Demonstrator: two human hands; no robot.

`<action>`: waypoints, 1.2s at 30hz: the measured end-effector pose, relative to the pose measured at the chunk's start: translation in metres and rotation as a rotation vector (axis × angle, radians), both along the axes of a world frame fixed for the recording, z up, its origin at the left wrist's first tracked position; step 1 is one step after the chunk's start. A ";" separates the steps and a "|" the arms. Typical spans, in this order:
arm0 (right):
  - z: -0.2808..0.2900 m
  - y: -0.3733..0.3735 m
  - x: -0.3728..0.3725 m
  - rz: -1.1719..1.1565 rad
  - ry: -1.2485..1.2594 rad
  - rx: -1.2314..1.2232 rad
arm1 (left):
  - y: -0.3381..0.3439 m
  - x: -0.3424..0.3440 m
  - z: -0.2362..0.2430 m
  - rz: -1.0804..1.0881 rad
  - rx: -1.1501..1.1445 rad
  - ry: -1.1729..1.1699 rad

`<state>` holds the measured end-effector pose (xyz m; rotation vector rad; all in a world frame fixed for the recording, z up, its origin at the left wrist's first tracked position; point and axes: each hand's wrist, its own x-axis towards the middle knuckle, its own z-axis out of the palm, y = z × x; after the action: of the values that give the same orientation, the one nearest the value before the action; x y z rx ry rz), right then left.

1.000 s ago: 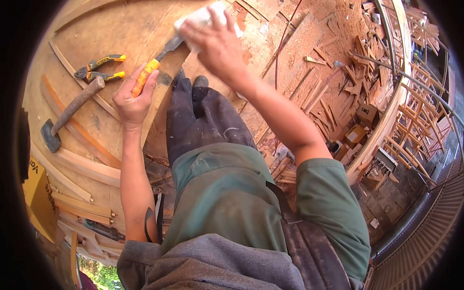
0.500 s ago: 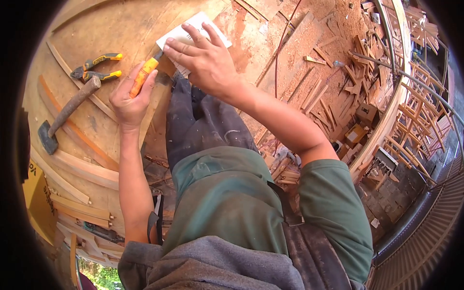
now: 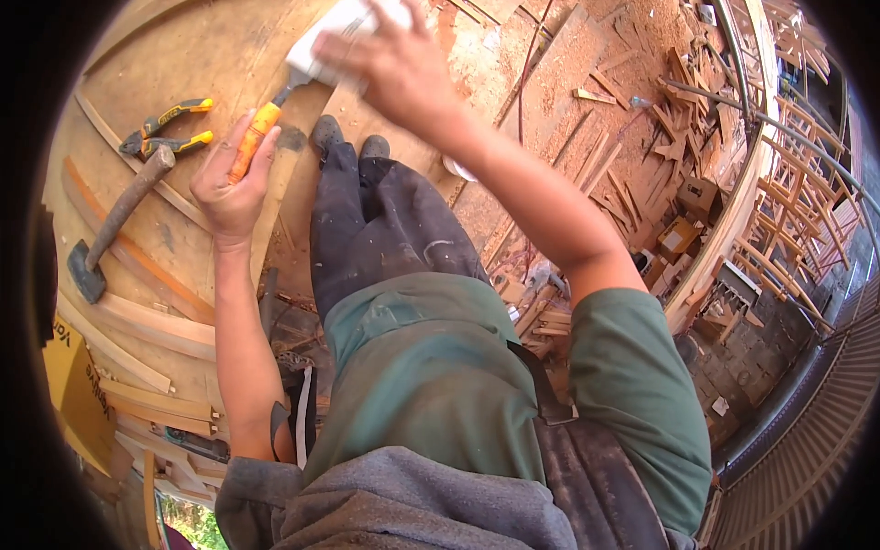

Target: The recorder carves a piece of wood with a chisel and mallet, then sharpens the chisel blade using a sharpening plate and paper.

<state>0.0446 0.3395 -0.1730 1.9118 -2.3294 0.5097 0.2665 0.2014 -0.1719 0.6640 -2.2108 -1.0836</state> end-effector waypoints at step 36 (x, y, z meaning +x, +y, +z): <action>0.076 -0.061 0.016 -0.547 -1.052 0.202 | 0.016 0.068 0.165 0.154 -0.170 0.131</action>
<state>0.0610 0.2789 -0.0969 1.0009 -3.4259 1.5075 0.3340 0.2177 -0.0068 0.6576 -2.0749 -0.8272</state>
